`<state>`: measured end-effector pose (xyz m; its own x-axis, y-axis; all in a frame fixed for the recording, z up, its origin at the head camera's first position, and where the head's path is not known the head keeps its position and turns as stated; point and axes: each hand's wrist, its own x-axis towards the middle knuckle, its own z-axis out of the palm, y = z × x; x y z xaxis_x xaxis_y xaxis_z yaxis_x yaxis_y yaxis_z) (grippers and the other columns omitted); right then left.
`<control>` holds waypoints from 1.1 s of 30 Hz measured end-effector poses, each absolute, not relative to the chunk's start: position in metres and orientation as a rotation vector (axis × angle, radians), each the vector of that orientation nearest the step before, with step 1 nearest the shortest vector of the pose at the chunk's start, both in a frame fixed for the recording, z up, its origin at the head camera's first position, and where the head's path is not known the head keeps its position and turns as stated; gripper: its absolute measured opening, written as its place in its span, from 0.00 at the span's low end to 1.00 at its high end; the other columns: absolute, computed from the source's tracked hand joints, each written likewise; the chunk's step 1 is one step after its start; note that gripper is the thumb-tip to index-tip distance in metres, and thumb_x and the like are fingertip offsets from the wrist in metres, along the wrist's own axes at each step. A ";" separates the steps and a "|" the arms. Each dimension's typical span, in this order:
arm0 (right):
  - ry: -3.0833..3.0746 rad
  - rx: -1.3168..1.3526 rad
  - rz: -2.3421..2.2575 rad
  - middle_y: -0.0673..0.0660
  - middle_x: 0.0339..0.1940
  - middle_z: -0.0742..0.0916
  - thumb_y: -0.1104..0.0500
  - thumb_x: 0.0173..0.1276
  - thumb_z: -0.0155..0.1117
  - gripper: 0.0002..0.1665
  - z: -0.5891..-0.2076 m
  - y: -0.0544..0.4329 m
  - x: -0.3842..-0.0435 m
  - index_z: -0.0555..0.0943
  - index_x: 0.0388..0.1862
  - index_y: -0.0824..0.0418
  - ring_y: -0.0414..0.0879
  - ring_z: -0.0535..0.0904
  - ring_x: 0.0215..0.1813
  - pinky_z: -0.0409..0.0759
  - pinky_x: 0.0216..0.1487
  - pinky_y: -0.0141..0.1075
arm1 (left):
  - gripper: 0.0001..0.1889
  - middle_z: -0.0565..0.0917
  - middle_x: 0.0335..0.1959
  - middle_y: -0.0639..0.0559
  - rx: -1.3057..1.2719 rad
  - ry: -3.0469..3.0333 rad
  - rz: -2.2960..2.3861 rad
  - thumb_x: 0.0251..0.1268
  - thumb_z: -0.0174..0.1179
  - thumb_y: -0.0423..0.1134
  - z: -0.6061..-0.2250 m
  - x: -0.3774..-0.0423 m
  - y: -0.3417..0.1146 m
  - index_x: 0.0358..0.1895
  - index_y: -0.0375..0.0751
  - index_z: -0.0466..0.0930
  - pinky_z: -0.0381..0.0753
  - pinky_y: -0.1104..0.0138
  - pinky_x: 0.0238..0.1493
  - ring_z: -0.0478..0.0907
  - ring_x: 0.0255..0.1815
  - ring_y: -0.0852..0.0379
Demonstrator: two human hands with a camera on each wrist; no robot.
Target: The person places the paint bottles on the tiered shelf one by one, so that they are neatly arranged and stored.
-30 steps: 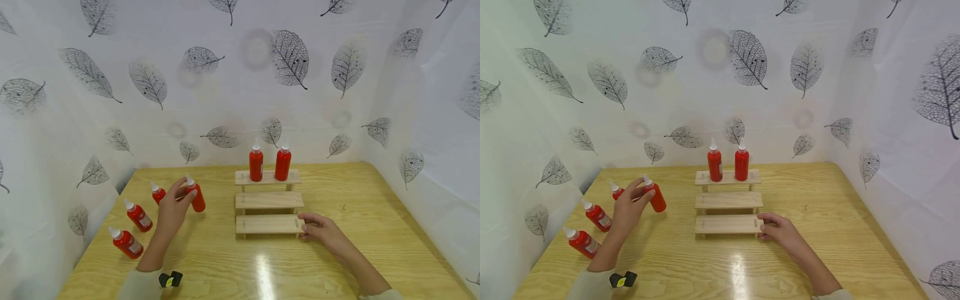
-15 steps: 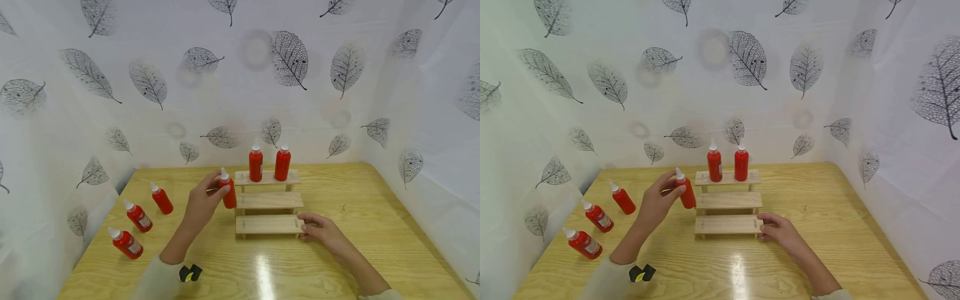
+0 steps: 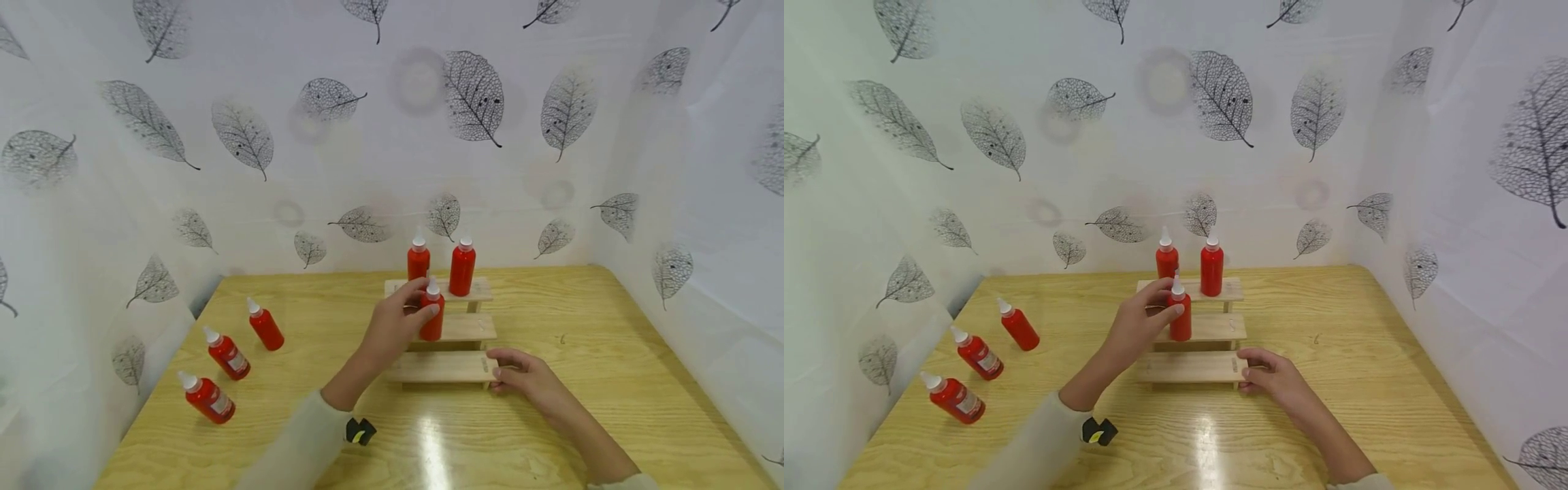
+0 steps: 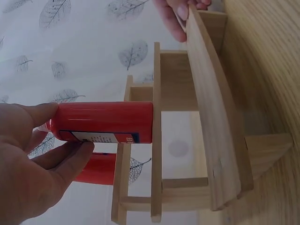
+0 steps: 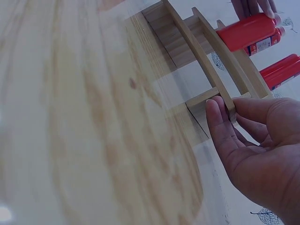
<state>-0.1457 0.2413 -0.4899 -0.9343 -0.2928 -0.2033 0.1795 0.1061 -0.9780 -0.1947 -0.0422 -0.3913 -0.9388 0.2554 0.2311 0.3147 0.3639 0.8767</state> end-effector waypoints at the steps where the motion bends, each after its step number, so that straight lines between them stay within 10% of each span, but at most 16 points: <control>1: 2.045 -0.116 -1.891 0.68 0.58 0.76 0.60 0.74 0.62 0.33 -0.490 0.241 -0.146 0.66 0.72 0.73 0.53 0.85 0.49 0.86 0.54 0.40 | 0.27 0.84 0.58 0.50 -0.547 -2.550 -1.654 0.69 0.66 0.42 -0.391 -0.196 -0.038 0.70 0.53 0.73 0.84 0.58 0.59 0.82 0.56 0.52; 33: 2.064 -0.069 -1.864 0.71 0.64 0.74 0.56 0.75 0.61 0.33 -0.489 0.241 -0.146 0.67 0.73 0.70 0.55 0.85 0.50 0.86 0.54 0.40 | 0.26 0.81 0.61 0.54 -0.639 -2.462 -1.733 0.70 0.65 0.41 -0.386 -0.201 0.000 0.70 0.51 0.73 0.81 0.66 0.61 0.79 0.60 0.55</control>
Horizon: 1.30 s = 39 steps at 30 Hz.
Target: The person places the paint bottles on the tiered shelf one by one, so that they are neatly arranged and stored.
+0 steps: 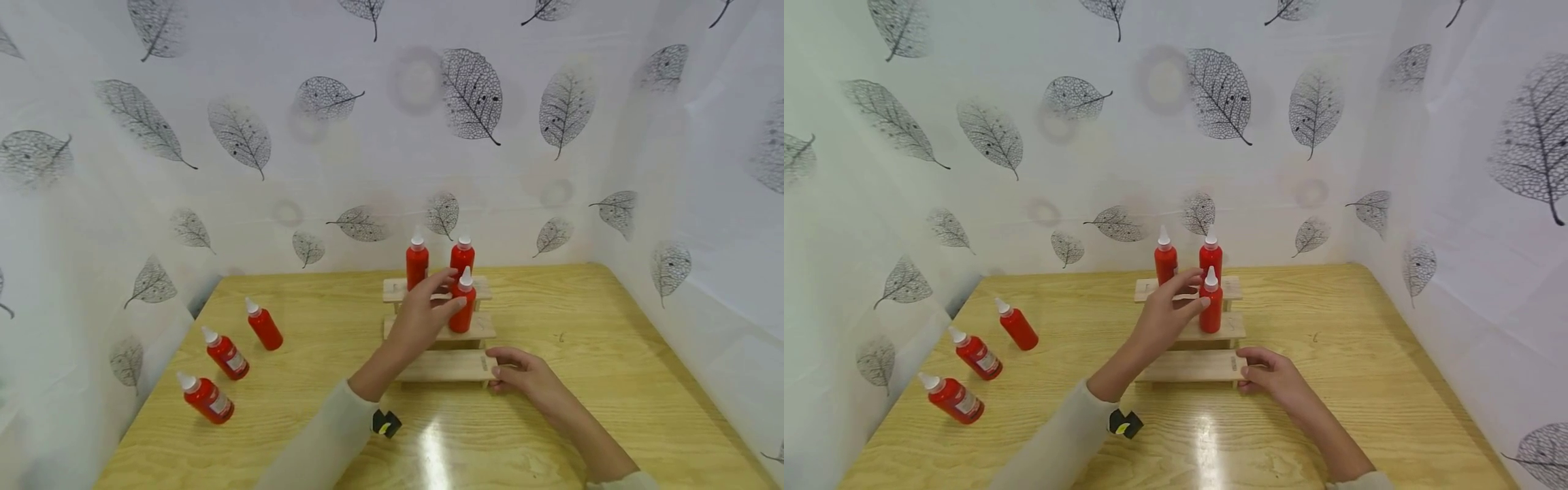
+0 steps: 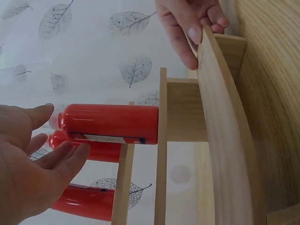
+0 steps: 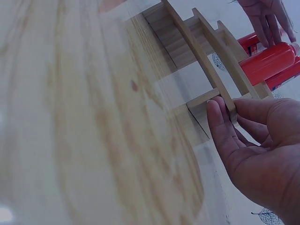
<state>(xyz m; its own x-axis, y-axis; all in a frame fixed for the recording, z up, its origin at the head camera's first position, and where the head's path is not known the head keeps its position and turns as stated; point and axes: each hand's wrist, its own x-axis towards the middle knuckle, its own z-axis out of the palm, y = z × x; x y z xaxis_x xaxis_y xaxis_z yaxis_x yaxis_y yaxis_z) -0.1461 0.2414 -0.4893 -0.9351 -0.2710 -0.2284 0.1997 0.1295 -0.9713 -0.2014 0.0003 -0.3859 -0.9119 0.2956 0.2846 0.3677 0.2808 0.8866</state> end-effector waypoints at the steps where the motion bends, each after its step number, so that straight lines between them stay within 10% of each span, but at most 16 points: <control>1: 2.065 -0.069 -1.864 0.71 0.63 0.74 0.56 0.75 0.61 0.33 -0.489 0.241 -0.146 0.67 0.73 0.70 0.55 0.85 0.50 0.86 0.54 0.40 | 0.26 0.81 0.61 0.54 -0.638 -2.454 -1.731 0.70 0.65 0.42 -0.386 -0.200 -0.003 0.69 0.50 0.74 0.82 0.65 0.61 0.79 0.60 0.55; 20: 2.056 -0.055 -1.889 0.70 0.61 0.76 0.60 0.75 0.60 0.32 -0.487 0.240 -0.145 0.66 0.72 0.72 0.52 0.86 0.50 0.86 0.54 0.40 | 0.27 0.78 0.63 0.52 -0.382 -2.410 -1.618 0.68 0.66 0.45 -0.400 -0.151 -0.129 0.69 0.55 0.73 0.81 0.60 0.62 0.77 0.61 0.55; 29: 2.069 -0.054 -1.880 0.69 0.60 0.77 0.60 0.76 0.60 0.31 -0.487 0.240 -0.146 0.67 0.73 0.71 0.53 0.86 0.49 0.86 0.54 0.40 | 0.25 0.77 0.63 0.55 -0.046 -2.442 -1.372 0.70 0.65 0.46 -0.409 -0.117 -0.195 0.68 0.51 0.74 0.75 0.84 0.56 0.76 0.62 0.55; 39: 2.057 -0.115 -1.887 0.69 0.59 0.77 0.60 0.76 0.60 0.32 -0.489 0.241 -0.147 0.66 0.72 0.73 0.53 0.86 0.49 0.86 0.54 0.40 | 0.24 0.80 0.56 0.49 0.258 -2.291 -1.207 0.66 0.68 0.35 -0.417 -0.089 -0.246 0.65 0.44 0.78 0.74 0.89 0.47 0.75 0.49 0.76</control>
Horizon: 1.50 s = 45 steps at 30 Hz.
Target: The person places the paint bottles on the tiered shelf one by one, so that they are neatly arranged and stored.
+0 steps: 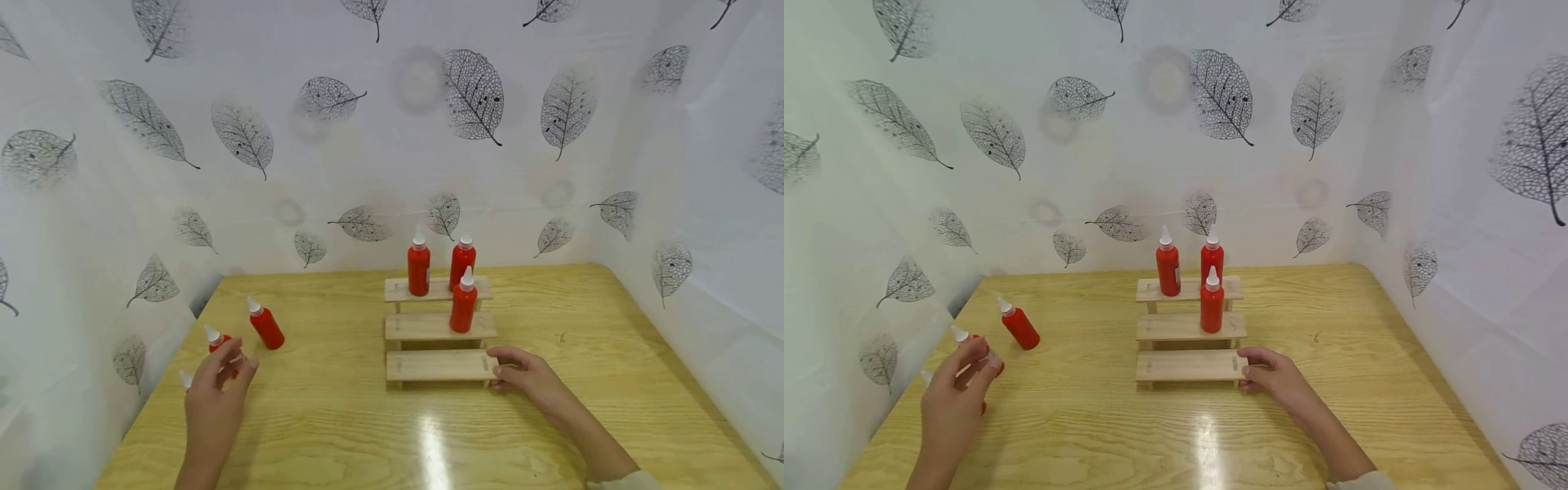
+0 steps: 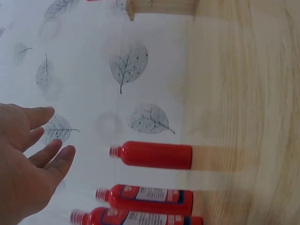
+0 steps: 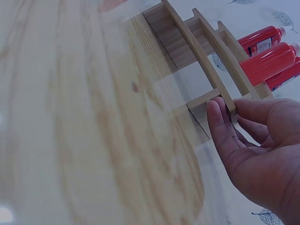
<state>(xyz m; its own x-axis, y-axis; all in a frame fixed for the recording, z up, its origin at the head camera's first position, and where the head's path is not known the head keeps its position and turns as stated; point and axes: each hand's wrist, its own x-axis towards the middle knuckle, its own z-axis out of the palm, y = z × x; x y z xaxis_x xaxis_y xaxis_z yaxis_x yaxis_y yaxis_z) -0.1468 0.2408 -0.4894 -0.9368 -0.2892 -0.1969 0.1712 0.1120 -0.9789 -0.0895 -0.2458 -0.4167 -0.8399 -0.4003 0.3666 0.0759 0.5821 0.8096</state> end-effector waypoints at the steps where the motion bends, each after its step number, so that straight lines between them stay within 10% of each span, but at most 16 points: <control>1: 2.058 -0.113 -1.884 0.69 0.59 0.77 0.60 0.76 0.60 0.32 -0.489 0.241 -0.147 0.66 0.73 0.73 0.53 0.86 0.49 0.86 0.54 0.40 | 0.24 0.80 0.56 0.51 0.289 -2.287 -1.174 0.66 0.68 0.36 -0.417 -0.086 -0.250 0.65 0.46 0.78 0.73 0.90 0.47 0.75 0.49 0.77; 20: 2.059 -0.060 -1.857 0.68 0.60 0.75 0.58 0.76 0.60 0.32 -0.487 0.239 -0.145 0.66 0.73 0.70 0.53 0.85 0.50 0.86 0.55 0.40 | 0.23 0.78 0.54 0.64 0.487 -2.103 -1.127 0.66 0.67 0.35 -0.428 -0.065 -0.300 0.65 0.44 0.79 0.71 0.88 0.48 0.71 0.53 0.74; 29: 2.061 -0.054 -1.854 0.68 0.61 0.75 0.58 0.76 0.60 0.32 -0.487 0.238 -0.145 0.66 0.73 0.70 0.53 0.85 0.50 0.86 0.54 0.40 | 0.29 0.74 0.65 0.51 0.719 -2.315 -1.272 0.71 0.64 0.43 -0.444 -0.065 -0.314 0.73 0.45 0.69 0.70 0.91 0.47 0.70 0.55 0.74; 37: 2.054 -0.059 -1.872 0.68 0.60 0.76 0.59 0.75 0.61 0.32 -0.487 0.238 -0.146 0.66 0.73 0.71 0.51 0.86 0.50 0.86 0.54 0.39 | 0.35 0.68 0.74 0.45 0.829 -2.454 -1.371 0.74 0.59 0.49 -0.448 -0.067 -0.321 0.80 0.52 0.57 0.74 0.89 0.46 0.69 0.67 0.54; 45: 2.056 -0.067 -1.877 0.67 0.60 0.76 0.59 0.75 0.61 0.32 -0.486 0.238 -0.146 0.66 0.72 0.72 0.51 0.85 0.49 0.86 0.54 0.40 | 0.36 0.71 0.70 0.42 0.816 -2.425 -1.350 0.72 0.62 0.48 -0.450 -0.069 -0.321 0.79 0.49 0.59 0.72 0.90 0.44 0.70 0.61 0.61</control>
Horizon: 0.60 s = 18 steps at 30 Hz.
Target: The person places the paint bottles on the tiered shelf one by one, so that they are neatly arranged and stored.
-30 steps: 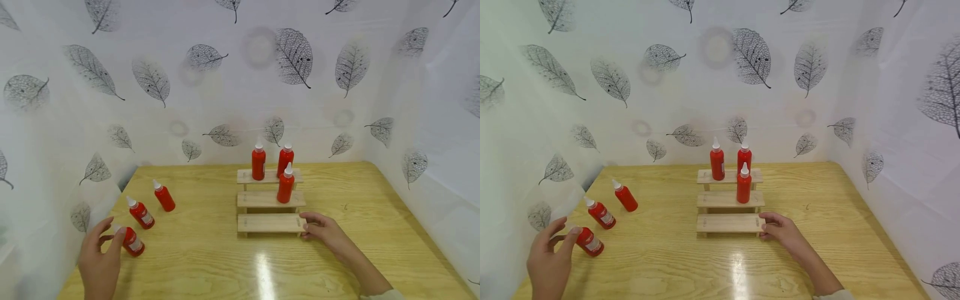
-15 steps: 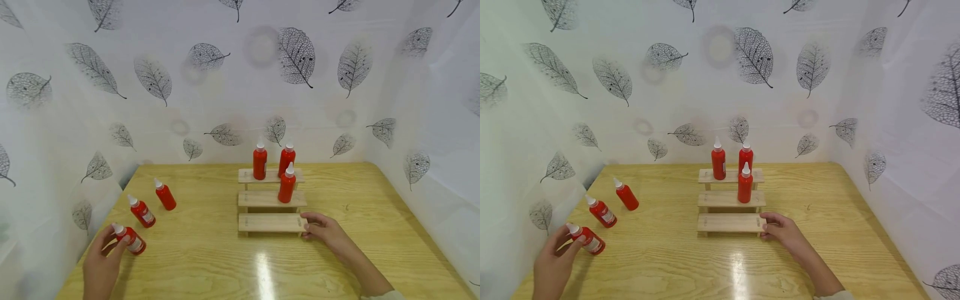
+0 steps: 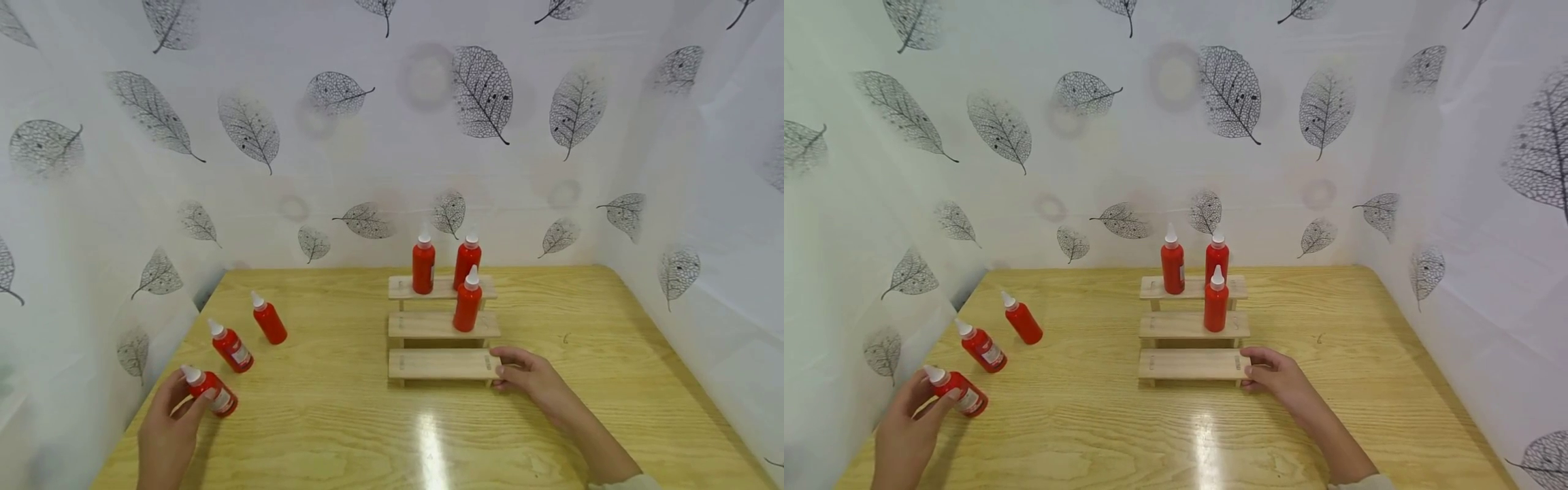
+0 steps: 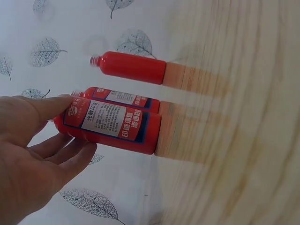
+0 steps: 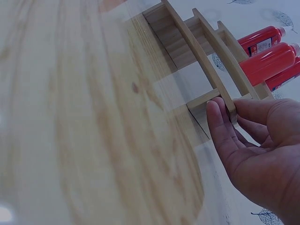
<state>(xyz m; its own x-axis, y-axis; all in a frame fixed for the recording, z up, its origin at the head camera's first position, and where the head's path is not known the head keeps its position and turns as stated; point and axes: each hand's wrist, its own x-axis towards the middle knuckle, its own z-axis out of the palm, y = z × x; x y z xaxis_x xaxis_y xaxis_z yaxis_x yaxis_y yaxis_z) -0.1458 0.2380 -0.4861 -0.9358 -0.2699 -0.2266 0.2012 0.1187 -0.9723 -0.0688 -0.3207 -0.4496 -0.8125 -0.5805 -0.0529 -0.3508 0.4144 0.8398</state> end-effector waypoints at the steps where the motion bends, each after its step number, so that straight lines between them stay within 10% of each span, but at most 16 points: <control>1: 2.055 -0.062 -1.876 0.67 0.60 0.76 0.59 0.75 0.61 0.32 -0.486 0.238 -0.146 0.66 0.72 0.72 0.51 0.85 0.49 0.86 0.54 0.40 | 0.36 0.72 0.70 0.42 0.822 -2.416 -1.353 0.71 0.62 0.48 -0.450 -0.069 -0.320 0.79 0.49 0.59 0.72 0.91 0.43 0.71 0.61 0.62; 18: 2.056 -0.078 -1.866 0.69 0.61 0.75 0.57 0.76 0.61 0.33 -0.488 0.239 -0.145 0.66 0.73 0.71 0.54 0.85 0.51 0.86 0.54 0.41 | 0.33 0.78 0.59 0.56 0.582 -2.344 -1.450 0.66 0.68 0.44 -0.421 -0.082 -0.281 0.73 0.53 0.69 0.75 0.88 0.45 0.74 0.52 0.74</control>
<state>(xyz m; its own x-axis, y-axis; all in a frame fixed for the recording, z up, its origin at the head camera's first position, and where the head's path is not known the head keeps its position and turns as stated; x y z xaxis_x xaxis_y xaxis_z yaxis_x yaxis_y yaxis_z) -0.1451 0.2394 -0.4876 -0.9328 -0.2794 -0.2275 0.1995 0.1253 -0.9719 -0.0821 -0.2812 -0.4206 -0.8646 -0.4990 0.0587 -0.1703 0.4010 0.9001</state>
